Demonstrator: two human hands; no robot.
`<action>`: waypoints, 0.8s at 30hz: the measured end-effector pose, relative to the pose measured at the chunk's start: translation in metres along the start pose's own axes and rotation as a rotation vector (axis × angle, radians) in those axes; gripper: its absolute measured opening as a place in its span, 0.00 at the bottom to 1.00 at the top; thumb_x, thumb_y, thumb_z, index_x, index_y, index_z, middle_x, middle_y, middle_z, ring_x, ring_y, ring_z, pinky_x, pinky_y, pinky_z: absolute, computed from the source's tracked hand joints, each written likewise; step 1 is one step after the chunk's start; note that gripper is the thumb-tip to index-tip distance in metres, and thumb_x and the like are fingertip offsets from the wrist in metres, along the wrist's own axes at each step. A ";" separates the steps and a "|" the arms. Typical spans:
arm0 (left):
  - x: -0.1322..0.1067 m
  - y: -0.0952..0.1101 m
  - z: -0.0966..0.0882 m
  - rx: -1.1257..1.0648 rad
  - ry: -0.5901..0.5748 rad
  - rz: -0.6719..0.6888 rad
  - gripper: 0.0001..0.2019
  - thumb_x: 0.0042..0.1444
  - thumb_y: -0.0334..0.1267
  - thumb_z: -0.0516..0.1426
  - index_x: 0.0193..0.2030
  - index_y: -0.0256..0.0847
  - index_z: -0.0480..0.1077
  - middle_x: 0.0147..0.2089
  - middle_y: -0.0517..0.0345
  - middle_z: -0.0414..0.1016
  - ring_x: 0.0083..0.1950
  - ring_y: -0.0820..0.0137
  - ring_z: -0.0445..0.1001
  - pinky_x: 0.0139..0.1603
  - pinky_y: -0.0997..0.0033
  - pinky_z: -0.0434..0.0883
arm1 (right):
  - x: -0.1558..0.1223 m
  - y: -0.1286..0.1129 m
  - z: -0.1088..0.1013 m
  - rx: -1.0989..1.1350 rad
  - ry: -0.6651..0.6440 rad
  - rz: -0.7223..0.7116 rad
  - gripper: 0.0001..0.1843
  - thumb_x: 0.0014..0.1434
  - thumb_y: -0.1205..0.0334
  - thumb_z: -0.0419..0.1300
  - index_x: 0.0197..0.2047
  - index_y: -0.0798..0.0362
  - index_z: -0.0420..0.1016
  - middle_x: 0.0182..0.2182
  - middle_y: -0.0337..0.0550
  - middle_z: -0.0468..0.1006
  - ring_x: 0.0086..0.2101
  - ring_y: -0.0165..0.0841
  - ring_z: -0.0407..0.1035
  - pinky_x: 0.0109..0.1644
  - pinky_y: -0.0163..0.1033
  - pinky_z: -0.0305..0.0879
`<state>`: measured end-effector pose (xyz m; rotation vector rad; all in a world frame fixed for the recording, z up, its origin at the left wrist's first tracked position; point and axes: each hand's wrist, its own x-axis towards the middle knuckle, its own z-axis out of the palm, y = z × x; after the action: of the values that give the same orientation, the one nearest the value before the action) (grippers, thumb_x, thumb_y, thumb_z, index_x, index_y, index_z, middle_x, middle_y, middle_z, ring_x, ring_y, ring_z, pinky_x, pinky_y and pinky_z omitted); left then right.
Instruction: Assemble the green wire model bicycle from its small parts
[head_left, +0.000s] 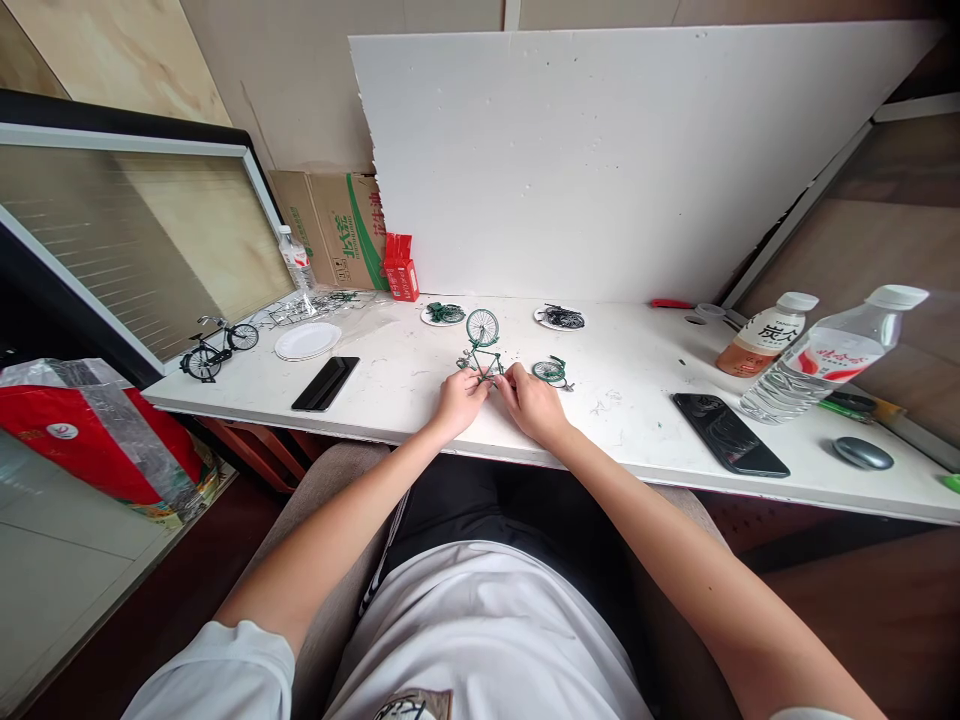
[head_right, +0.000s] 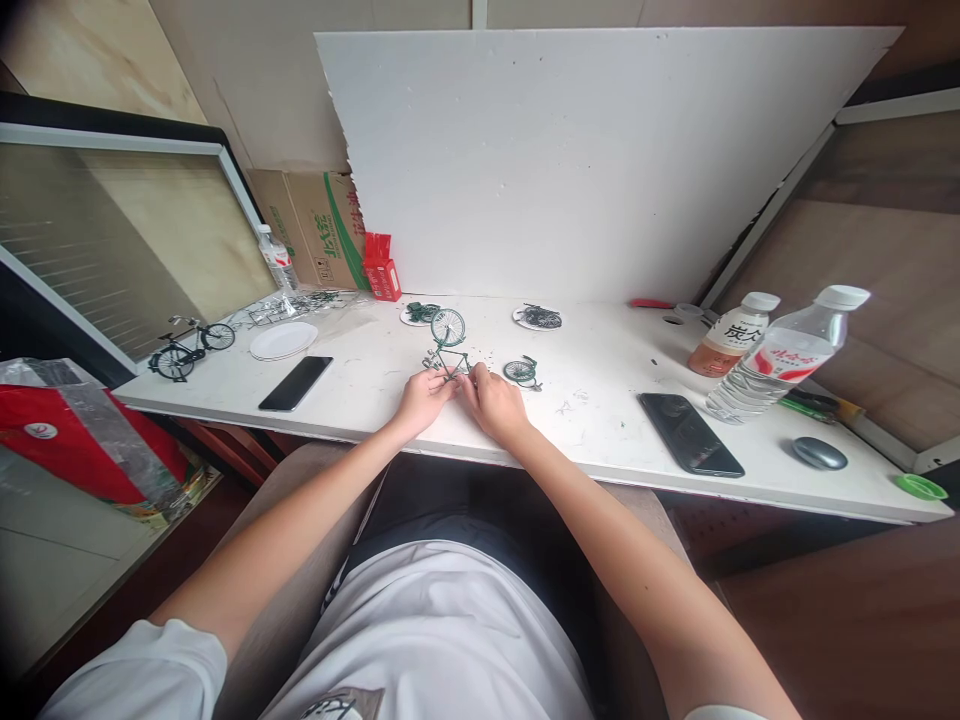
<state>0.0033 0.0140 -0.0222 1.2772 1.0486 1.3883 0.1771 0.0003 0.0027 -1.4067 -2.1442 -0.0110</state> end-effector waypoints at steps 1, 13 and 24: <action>0.001 -0.001 0.000 -0.003 0.009 0.000 0.14 0.61 0.32 0.68 0.52 0.34 0.78 0.59 0.37 0.83 0.59 0.55 0.85 0.67 0.48 0.78 | 0.000 -0.001 -0.001 0.027 -0.004 -0.002 0.17 0.79 0.46 0.48 0.49 0.49 0.66 0.37 0.49 0.84 0.35 0.44 0.78 0.33 0.40 0.54; -0.002 0.004 0.001 -0.001 0.013 -0.005 0.12 0.63 0.30 0.65 0.53 0.33 0.76 0.59 0.37 0.83 0.55 0.57 0.86 0.62 0.50 0.82 | 0.000 0.004 0.002 0.077 0.005 -0.080 0.10 0.79 0.52 0.51 0.49 0.49 0.66 0.45 0.50 0.85 0.41 0.42 0.79 0.35 0.40 0.59; -0.003 0.006 0.001 0.016 -0.038 0.001 0.14 0.62 0.32 0.68 0.53 0.33 0.76 0.56 0.37 0.85 0.54 0.57 0.86 0.64 0.49 0.80 | 0.003 0.002 0.001 -0.135 -0.087 0.034 0.20 0.81 0.47 0.46 0.46 0.52 0.70 0.33 0.48 0.85 0.33 0.41 0.78 0.32 0.40 0.48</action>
<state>0.0033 0.0101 -0.0170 1.3108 1.0350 1.3539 0.1773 0.0038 0.0021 -1.5457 -2.2259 -0.0842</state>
